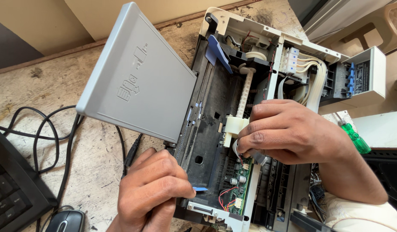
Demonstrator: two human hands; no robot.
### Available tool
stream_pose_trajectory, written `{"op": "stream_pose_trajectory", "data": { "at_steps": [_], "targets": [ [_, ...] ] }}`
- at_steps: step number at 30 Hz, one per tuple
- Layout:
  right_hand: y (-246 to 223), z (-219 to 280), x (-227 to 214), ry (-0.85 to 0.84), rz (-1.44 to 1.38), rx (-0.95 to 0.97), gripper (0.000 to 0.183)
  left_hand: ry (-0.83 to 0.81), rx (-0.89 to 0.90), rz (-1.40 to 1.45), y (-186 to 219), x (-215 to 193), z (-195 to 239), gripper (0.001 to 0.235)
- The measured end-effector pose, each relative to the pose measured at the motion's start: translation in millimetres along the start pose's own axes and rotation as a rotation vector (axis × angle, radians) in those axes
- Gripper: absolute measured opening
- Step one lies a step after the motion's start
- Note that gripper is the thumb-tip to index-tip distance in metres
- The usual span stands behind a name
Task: The person uses a screwdriver and tweezers to remove a white plastic component from the interior of a disassembled printer. They then use their hands to pull out a black rubber belt from the same area.
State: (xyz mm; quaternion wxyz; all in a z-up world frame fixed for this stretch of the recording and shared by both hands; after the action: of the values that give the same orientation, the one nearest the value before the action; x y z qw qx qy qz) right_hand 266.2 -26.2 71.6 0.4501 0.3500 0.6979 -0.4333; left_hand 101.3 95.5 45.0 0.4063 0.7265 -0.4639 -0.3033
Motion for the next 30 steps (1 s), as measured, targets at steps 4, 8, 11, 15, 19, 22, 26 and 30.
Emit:
{"op": "stream_pose_trajectory", "data": {
  "at_steps": [4, 8, 11, 15, 19, 22, 26, 30],
  "targets": [
    [-1, -2, 2, -0.014, -0.005, -0.001, 0.024, -0.002, 0.008, 0.005, 0, 0, 1, 0.015],
    [0, -3, 2, -0.01, -0.026, -0.003, 0.021, -0.006, 0.005, 0.004, 1, 0, 0, 0.016],
    [1, -4, 3, 0.012, -0.058, -0.016, 0.021, -0.012, 0.007, -0.002, 2, -1, -1, 0.016],
    [3, -2, 4, 0.064, -0.09, -0.023, 0.023, -0.003, 0.01, 0.014, 2, -1, -2, 0.014],
    [7, 2, 2, 0.082, -0.142, -0.029, 0.035, 0.01, -0.006, 0.001, 0, 0, -1, 0.01],
    [8, 3, 0, 0.091, -0.157, -0.028, 0.035, 0.01, 0.003, 0.002, -1, 0, 0, 0.008],
    [7, 3, -2, 0.085, -0.163, -0.02, 0.028, -0.009, 0.036, -0.009, -1, 0, -1, 0.006],
    [9, 4, -2, 0.087, -0.19, 0.0, 0.023, -0.015, 0.04, -0.004, 0, 0, -1, 0.007]
  ]
}}
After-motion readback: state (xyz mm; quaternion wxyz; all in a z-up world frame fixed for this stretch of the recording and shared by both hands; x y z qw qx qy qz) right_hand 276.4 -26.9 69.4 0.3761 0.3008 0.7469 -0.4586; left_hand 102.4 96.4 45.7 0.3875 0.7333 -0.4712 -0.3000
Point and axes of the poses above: each hand's wrist, its own z-axis away from the middle knuckle, its own x-axis out of the palm, y = z × x, the point moved 8 cm from there along -z, towards the middle knuckle, and after that the axes turned 11 degrees about z, right-handed, at the moved point
